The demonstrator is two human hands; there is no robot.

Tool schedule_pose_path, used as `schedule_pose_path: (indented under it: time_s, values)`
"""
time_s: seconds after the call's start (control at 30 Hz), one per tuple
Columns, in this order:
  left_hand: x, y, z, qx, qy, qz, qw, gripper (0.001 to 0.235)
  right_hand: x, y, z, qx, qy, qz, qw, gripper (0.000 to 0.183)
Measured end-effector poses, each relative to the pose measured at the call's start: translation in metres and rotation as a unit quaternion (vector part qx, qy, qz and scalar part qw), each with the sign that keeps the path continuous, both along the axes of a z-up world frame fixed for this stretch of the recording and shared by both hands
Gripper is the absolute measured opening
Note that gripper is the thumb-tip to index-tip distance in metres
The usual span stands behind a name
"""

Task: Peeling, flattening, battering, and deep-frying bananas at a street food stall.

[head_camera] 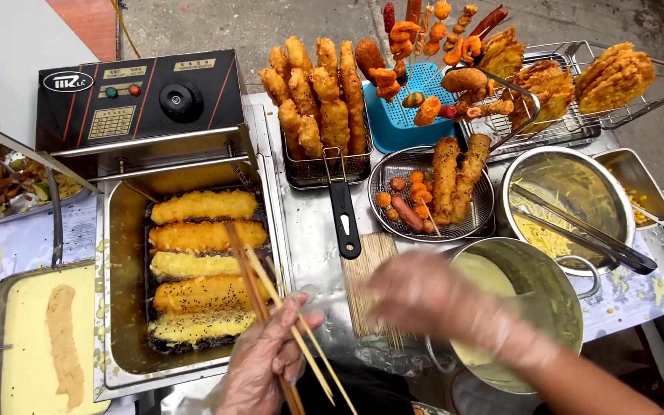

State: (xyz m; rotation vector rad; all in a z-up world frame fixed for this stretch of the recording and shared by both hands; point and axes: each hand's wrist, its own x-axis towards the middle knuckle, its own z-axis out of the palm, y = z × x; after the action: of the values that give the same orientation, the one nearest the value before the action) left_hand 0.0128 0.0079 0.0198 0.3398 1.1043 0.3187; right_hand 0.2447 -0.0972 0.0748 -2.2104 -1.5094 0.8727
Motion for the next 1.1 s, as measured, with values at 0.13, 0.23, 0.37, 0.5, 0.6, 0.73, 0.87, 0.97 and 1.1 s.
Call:
schedule_pose_path:
  time_s: [0.13, 0.23, 0.37, 0.5, 0.6, 0.73, 0.87, 0.97, 1.1]
  values:
    - [0.014, -0.003, 0.01, -0.02, -0.011, -0.065, 0.998, 0.054, -0.041, -0.017, -0.032, 0.405, -0.135, 0.355, 0.832, 0.066]
    - [0.012, -0.007, 0.001, -0.032, -0.011, -0.074, 0.997, 0.054, -0.046, -0.027, -0.059, 0.4, -0.051, 0.358, 0.842, 0.046]
    - [0.003, -0.012, -0.024, -0.005, -0.105, -0.062, 0.993, 0.048, -0.04, -0.033, -0.066, 0.46, -0.128, 0.26, 0.839, 0.067]
    - [0.008, -0.004, 0.01, -0.037, -0.009, -0.072, 0.997, 0.056, -0.015, -0.029, -0.037, 0.539, 0.049, 0.113, 0.833, 0.03]
    - [0.008, -0.004, 0.011, -0.038, 0.016, -0.065, 0.997, 0.052, -0.003, -0.019, -0.01, 0.388, -0.025, -0.137, 0.911, 0.052]
    - [0.009, -0.001, 0.016, -0.027, 0.036, -0.085, 0.995, 0.058, 0.012, -0.018, -0.028, 0.355, 0.327, -0.326, 0.813, 0.029]
    - [0.009, -0.002, 0.017, 0.037, 0.013, -0.199, 0.979, 0.061, 0.004, -0.01, -0.04, 0.232, 0.422, -0.372, 0.793, 0.019]
    - [-0.003, -0.006, -0.004, 0.116, -0.113, -0.321, 0.933, 0.046, -0.019, 0.001, -0.04, 0.208, 0.457, -0.371, 0.781, 0.071]
    - [0.005, -0.015, -0.008, 0.099, -0.043, -0.276, 0.955, 0.044, -0.031, 0.003, -0.055, 0.176, 0.453, -0.414, 0.77, 0.024]
